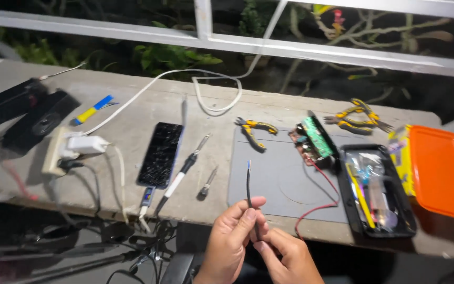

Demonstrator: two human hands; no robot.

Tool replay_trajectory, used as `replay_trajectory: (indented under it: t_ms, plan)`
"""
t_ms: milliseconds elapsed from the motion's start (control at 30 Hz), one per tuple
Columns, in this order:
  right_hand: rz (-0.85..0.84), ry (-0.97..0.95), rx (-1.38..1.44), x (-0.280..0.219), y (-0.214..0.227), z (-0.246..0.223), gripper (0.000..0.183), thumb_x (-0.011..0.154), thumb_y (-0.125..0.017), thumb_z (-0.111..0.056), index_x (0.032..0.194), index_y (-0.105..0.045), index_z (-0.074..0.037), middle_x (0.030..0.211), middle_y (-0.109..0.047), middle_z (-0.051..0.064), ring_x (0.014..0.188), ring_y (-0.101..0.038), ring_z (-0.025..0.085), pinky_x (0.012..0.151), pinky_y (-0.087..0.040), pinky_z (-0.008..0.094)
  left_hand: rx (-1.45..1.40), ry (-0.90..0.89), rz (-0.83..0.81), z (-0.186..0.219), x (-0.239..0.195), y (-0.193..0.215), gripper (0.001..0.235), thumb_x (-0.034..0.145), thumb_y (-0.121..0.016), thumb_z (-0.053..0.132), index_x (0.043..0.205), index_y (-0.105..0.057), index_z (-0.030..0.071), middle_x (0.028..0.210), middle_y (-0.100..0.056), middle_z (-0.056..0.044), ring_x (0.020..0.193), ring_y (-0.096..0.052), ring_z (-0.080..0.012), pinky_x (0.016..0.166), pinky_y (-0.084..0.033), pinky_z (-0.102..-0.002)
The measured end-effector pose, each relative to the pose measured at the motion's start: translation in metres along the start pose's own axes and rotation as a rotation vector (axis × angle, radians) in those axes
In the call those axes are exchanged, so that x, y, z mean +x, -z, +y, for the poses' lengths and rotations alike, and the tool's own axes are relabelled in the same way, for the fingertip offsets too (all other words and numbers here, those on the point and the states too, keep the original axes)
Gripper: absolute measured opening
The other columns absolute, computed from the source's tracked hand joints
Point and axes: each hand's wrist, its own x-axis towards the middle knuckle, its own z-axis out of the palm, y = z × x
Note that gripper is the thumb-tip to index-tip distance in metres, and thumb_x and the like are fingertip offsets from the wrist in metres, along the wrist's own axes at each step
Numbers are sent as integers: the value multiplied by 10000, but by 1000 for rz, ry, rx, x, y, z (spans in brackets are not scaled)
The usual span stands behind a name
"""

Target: The person twists the ends of two wires together and then uses a soldering iron to apply solder to the connection. They then pick up a circuit board and insert the soldered wire into a component on the board.

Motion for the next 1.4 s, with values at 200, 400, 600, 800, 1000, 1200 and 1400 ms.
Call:
replay_trajectory:
  t_ms: [200, 400, 600, 800, 1000, 1200, 1400]
  plan:
    - [64, 103, -215, -13, 70, -19, 161, 1054, -782, -225, 1180, -850, -152, 990, -874, -3, 773, -804, 153, 736, -633, 299, 176, -1, -82, -38, 13, -5, 331, 1102, -722, 154, 1319, -842, -64, 885, -798, -144, 745, -766, -243, 737, -620, -345]
    - [435, 58, -437, -22, 169, -10, 136, 1009, -808, -129, 1117, -889, -122, 1031, -912, 12, 914, -870, 130, 899, -638, 281, 341, 62, -82, -54, 23, -29, 356, 1065, -728, 133, 1282, -909, -84, 837, -825, -202, 659, -742, -282, 681, -638, -357]
    - [608, -41, -572, -33, 233, 10, 166, 1038, -769, -29, 1141, -886, -86, 1078, -886, 38, 999, -845, 170, 969, -629, 304, 440, 3, -76, -75, 32, -37, 315, 1037, -748, 82, 1221, -940, -86, 774, -800, -183, 641, -740, -305, 728, -632, -394]
    - [524, -48, -556, -32, 246, 23, 236, 987, -758, 35, 1146, -879, -89, 1124, -861, 55, 1083, -819, 209, 1014, -638, 341, 462, 72, -63, -90, 57, -41, 316, 1027, -764, 66, 1235, -931, -103, 799, -798, -204, 683, -808, -348, 747, -718, -438]
    - [490, -51, -627, -22, 257, 21, 236, 993, -771, 25, 1171, -872, -92, 1120, -813, 49, 1092, -775, 230, 1034, -601, 379, 431, 219, -89, -88, 80, -38, 323, 1045, -751, 38, 1282, -879, -139, 878, -800, -238, 758, -792, -370, 729, -737, -483]
    - [311, 12, -515, -12, 248, 11, 227, 985, -767, 26, 1166, -855, -79, 1071, -815, 54, 1017, -752, 228, 918, -619, 360, 465, 170, -168, -85, 82, -30, 299, 1021, -770, 53, 1212, -897, -140, 869, -779, -222, 754, -802, -376, 709, -753, -489]
    - [204, 27, -549, 4, 258, 13, 204, 1008, -779, -20, 1203, -825, -56, 1071, -784, 41, 1015, -723, 228, 909, -586, 374, 456, 173, -133, -85, 81, -32, 299, 1003, -793, 45, 1193, -907, -156, 888, -774, -221, 733, -821, -397, 715, -751, -492]
